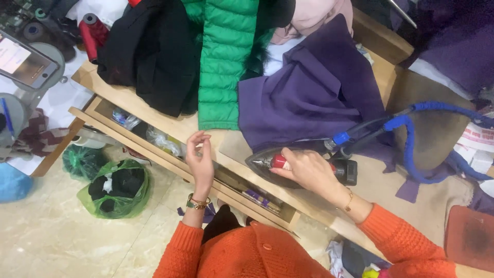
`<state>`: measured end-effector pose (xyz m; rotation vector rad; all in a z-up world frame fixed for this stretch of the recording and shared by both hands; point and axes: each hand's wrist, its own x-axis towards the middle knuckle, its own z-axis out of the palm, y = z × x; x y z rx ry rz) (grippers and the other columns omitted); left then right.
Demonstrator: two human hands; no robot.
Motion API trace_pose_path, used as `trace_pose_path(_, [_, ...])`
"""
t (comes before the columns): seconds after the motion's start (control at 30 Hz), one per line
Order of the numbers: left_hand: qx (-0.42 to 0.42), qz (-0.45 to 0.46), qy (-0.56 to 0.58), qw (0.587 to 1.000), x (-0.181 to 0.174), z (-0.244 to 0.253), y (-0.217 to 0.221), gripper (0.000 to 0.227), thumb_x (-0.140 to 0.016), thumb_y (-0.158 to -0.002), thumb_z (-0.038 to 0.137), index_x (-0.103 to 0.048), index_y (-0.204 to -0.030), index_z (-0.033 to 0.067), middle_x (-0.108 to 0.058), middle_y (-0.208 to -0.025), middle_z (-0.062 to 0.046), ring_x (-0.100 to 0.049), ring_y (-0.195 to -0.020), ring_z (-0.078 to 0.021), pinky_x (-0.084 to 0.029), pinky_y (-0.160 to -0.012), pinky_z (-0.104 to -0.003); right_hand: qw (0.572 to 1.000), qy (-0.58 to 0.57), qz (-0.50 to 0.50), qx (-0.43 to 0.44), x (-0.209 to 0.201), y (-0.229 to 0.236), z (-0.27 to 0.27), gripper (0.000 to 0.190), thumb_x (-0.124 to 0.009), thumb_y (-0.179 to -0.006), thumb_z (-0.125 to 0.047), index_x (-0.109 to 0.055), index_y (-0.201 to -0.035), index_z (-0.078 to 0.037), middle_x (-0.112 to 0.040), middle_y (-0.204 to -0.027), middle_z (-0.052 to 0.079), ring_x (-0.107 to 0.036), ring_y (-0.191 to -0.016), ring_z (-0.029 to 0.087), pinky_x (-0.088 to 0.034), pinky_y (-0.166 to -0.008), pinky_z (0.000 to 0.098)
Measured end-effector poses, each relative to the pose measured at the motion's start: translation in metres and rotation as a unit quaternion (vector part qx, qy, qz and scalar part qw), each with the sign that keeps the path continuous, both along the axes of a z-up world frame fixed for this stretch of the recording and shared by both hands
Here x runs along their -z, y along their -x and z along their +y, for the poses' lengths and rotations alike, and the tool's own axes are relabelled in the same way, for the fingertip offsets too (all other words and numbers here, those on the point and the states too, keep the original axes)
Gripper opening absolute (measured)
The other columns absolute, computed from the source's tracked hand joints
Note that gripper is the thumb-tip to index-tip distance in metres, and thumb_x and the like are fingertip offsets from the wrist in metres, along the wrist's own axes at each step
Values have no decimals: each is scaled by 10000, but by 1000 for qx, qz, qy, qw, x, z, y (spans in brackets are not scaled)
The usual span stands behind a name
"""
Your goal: The person irons a purple garment on a wooden table using a steam iron. They then fold the garment and place a floral patterned cloth on top, ironing it as well. The person repeatedly folds and irons the items, moving them around the workspace.
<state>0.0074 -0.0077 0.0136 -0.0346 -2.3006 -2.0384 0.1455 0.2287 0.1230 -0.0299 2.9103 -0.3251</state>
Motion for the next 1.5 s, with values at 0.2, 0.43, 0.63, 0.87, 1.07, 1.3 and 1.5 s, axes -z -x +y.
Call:
trace_pose_path(0.2, [16,11,-2,1000,-6,-1,-7,235,-610,-1005,91,-627,-1239,118,-722,-1031,-39,-612,-1015,-147,-406,-942,-323,999,32,-34,7,-17,5,-1,495,-585,-947,-581,-618,-1100,-111,-768,-896,166,-775,-843,351,-595,-777,458])
trace_pose_path(0.43, [29,-9,7,1000,3,-10,-23,251,-593,-1005,64,-614,-1250,111,-717,-1030,-39,-610,-1022,-139,-413,-972,-340,992,98,-77,6,-16,9,6,528,-605,-920,-598,-603,-1155,-125,-767,-962,178,-766,-891,381,-588,-792,497])
trace_pose_path(0.63, [121,27,59,990,33,-2,-51,278,-572,-987,16,-609,-1259,63,-712,-1047,-80,-634,-1080,-237,-396,-1053,-414,996,51,-71,5,0,3,12,527,-552,-925,-628,-575,-1178,-166,-775,-984,172,-764,-889,389,-583,-793,521])
trace_pose_path(0.87, [199,220,203,933,42,6,-62,321,-649,-942,71,-629,-1259,118,-704,-1090,-14,-626,-1107,-217,-391,-1065,-428,995,20,-89,47,-7,-8,32,487,-513,-961,-603,-581,-1165,-167,-780,-981,191,-767,-896,402,-578,-804,527])
trace_pose_path(1.07, [375,301,363,798,39,30,-72,527,-531,-1009,356,-412,-1500,202,-482,-1514,5,-381,-1442,-243,-265,-1149,-617,987,19,-109,114,-8,-36,50,511,-476,-959,-637,-571,-1194,-194,-773,-1032,198,-754,-963,409,-569,-843,533])
trace_pose_path(1.3, [376,330,469,728,46,38,-67,590,-381,-1055,519,-343,-1565,226,-418,-1603,60,-304,-1507,-202,-96,-1173,-696,955,-11,-144,258,5,-129,103,578,-448,-971,-612,-588,-1313,-168,-762,-1019,278,-742,-990,456,-549,-898,558])
trace_pose_path(1.5, [364,332,508,706,59,57,-58,503,-367,-1056,462,-491,-1476,215,-627,-1408,8,-576,-1320,-237,-153,-1216,-645,873,-53,-141,465,27,-249,187,512,-446,-959,-610,-658,-1180,-200,-745,-1073,277,-678,-1078,486,-492,-888,519])
